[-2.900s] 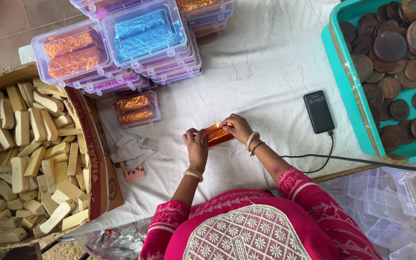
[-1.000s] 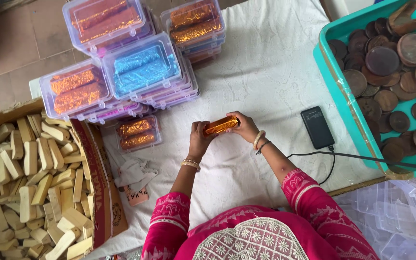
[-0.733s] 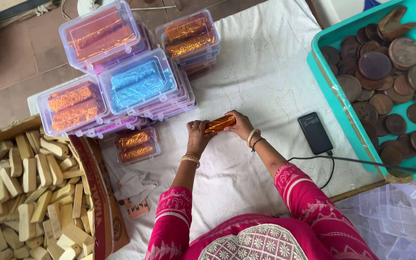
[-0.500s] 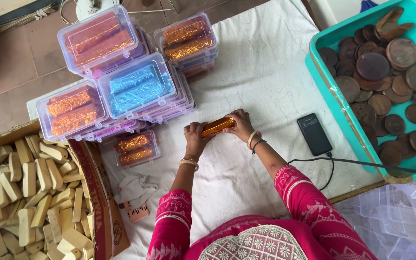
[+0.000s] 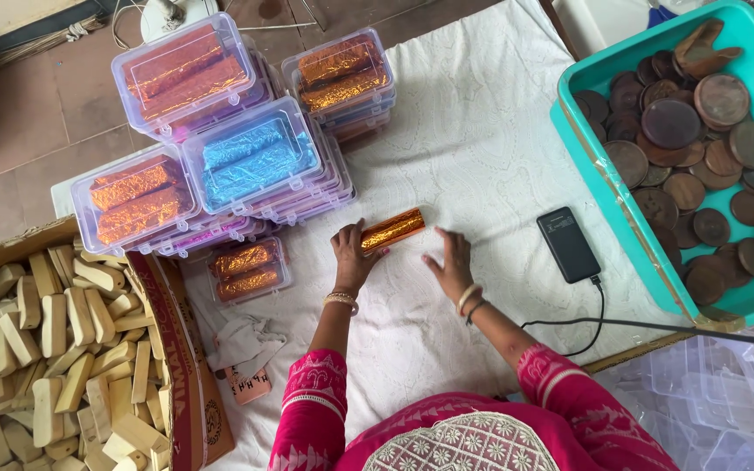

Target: Packing wooden items into foil and organizing them into boxes.

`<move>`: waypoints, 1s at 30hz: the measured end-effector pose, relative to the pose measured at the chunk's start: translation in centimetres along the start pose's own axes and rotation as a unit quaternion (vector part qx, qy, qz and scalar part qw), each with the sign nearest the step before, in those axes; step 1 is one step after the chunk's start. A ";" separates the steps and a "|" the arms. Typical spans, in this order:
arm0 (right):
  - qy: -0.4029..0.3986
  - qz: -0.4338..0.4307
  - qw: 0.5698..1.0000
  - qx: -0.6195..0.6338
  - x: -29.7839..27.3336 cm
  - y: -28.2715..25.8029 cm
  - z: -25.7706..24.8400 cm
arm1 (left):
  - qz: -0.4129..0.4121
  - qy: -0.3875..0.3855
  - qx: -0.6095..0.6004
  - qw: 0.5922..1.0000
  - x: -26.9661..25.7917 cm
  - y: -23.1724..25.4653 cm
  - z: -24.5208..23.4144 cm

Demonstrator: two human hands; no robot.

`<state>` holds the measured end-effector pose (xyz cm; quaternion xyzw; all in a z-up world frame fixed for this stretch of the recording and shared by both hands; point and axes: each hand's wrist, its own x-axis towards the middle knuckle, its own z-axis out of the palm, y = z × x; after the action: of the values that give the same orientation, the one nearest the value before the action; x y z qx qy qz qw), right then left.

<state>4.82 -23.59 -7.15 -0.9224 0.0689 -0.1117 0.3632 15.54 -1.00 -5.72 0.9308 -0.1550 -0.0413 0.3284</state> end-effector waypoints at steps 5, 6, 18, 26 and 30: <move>-0.089 -0.039 0.993 -0.066 -6.6 -2.1 -2.2 | -0.039 0.034 -0.036 0.998 -4.2 0.1 -0.1; -0.114 -0.073 0.985 -0.111 -8.0 -2.3 -2.7 | -0.046 0.043 -0.034 0.997 -5.5 -0.3 0.3; -0.142 -0.144 0.971 -0.126 -15.9 -1.5 -7.5 | 0.042 -0.164 0.162 0.972 -25.8 1.4 -2.6; -0.149 -0.152 0.962 -0.171 -17.3 -0.5 -6.5 | 0.060 -0.141 0.114 0.982 -33.1 -0.2 -6.7; -0.134 -0.142 0.958 -0.210 -18.0 0.3 -5.7 | 0.036 -0.159 0.066 0.984 -33.6 -0.8 -9.0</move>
<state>-14.03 -23.82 -6.13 -0.9848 -0.0898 -0.0202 0.1475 -14.50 15.59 -0.03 0.9259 -0.2406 -0.1668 0.2386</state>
